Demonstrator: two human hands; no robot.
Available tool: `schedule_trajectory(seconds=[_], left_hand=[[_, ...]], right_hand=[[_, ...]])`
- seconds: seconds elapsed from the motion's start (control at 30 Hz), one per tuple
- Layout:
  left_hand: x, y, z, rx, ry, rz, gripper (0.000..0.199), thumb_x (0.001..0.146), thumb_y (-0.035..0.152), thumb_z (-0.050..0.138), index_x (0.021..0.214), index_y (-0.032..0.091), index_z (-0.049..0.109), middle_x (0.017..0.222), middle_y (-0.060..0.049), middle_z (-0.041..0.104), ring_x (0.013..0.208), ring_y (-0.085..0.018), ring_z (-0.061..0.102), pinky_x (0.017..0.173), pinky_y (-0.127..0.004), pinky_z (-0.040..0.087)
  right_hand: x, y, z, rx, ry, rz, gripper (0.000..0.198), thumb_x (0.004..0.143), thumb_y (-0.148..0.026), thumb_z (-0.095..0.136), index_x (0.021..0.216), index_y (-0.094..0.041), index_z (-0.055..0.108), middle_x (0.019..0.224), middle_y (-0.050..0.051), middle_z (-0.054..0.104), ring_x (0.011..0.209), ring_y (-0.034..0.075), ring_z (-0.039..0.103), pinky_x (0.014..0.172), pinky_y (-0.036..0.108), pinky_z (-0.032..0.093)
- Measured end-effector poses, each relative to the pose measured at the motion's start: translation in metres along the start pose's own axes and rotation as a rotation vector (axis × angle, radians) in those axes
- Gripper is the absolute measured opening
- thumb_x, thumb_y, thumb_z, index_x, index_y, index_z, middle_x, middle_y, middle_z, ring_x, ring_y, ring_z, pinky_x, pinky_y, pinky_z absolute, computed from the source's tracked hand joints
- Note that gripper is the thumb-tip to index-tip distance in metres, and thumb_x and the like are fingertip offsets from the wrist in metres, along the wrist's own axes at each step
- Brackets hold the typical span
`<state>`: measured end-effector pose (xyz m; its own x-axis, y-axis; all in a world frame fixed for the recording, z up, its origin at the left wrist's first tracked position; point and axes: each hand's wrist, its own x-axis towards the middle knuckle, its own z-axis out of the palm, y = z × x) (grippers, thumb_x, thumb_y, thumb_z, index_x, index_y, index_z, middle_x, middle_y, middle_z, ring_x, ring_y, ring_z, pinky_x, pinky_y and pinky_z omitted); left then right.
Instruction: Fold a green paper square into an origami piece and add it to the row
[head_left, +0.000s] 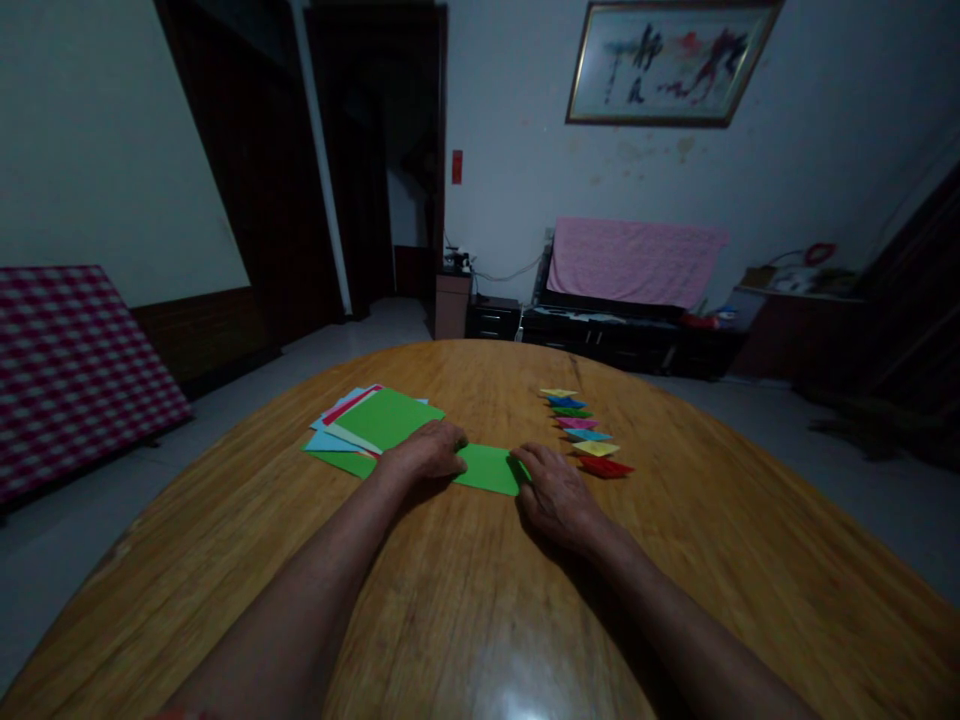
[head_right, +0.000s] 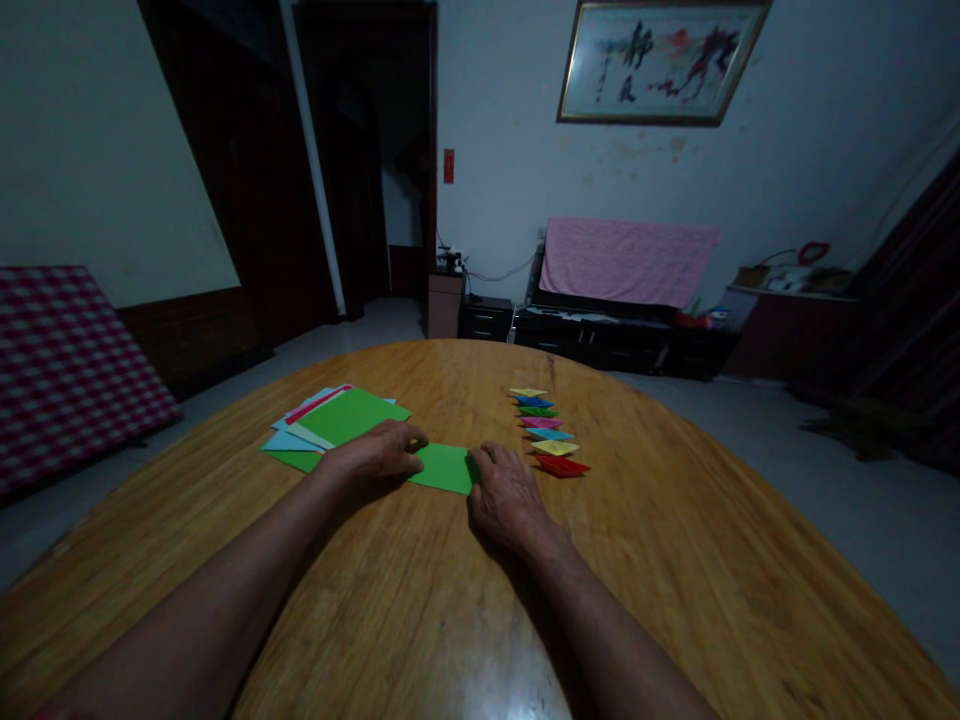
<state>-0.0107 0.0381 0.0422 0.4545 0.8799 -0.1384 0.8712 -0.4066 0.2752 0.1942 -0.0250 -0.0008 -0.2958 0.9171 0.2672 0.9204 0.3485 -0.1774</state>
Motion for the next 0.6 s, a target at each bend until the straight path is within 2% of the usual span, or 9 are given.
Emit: schedule_trajectory(seconds=[0.1,0.2,0.37,0.53,0.6], left_hand=[[0.000,0.001,-0.001,0.017,0.005,0.053,0.037,0.070,0.022,0.054,0.104,0.018,0.067,0.096,-0.010,0.069,0.087,-0.023,0.061,0.072,-0.029,0.045],[0.000,0.003,-0.002,0.040,-0.001,0.076,0.036,0.069,0.018,0.052,0.102,0.017,0.067,0.094,-0.010,0.069,0.085,-0.022,0.061,0.071,-0.030,0.045],[0.000,0.005,0.003,0.037,-0.006,0.059,0.034,0.069,0.013,0.051,0.098,0.018,0.068,0.099,-0.010,0.068,0.092,-0.022,0.060,0.076,-0.029,0.045],[0.005,0.000,0.015,0.006,0.099,0.058,0.043,0.069,0.009,0.049,0.108,0.017,0.066,0.109,-0.012,0.066,0.102,-0.023,0.057,0.084,-0.029,0.043],[0.009,-0.005,0.018,-0.016,0.125,0.091,0.041,0.071,0.011,0.050,0.108,0.017,0.066,0.109,-0.012,0.066,0.104,-0.023,0.057,0.086,-0.029,0.042]], right_hand=[[0.004,-0.001,0.000,0.012,0.001,0.062,0.038,0.083,-0.024,0.045,0.120,-0.015,0.053,0.110,0.012,0.056,0.100,0.023,0.051,0.085,0.032,0.036],[0.008,-0.005,-0.003,0.006,-0.012,0.127,0.044,0.078,-0.026,0.051,0.121,-0.013,0.052,0.104,0.013,0.057,0.098,0.025,0.052,0.082,0.033,0.037],[0.013,-0.012,-0.010,-0.003,-0.083,0.155,0.036,0.074,-0.026,0.054,0.108,-0.016,0.061,0.098,0.013,0.062,0.093,0.027,0.056,0.076,0.034,0.039],[0.016,-0.017,-0.005,0.117,-0.147,0.261,0.035,0.072,-0.020,0.056,0.105,-0.019,0.064,0.095,0.011,0.068,0.085,0.023,0.061,0.068,0.029,0.039],[0.018,-0.015,-0.001,0.172,-0.097,0.296,0.037,0.071,-0.017,0.055,0.106,-0.019,0.064,0.093,0.010,0.069,0.084,0.022,0.062,0.068,0.028,0.039]])
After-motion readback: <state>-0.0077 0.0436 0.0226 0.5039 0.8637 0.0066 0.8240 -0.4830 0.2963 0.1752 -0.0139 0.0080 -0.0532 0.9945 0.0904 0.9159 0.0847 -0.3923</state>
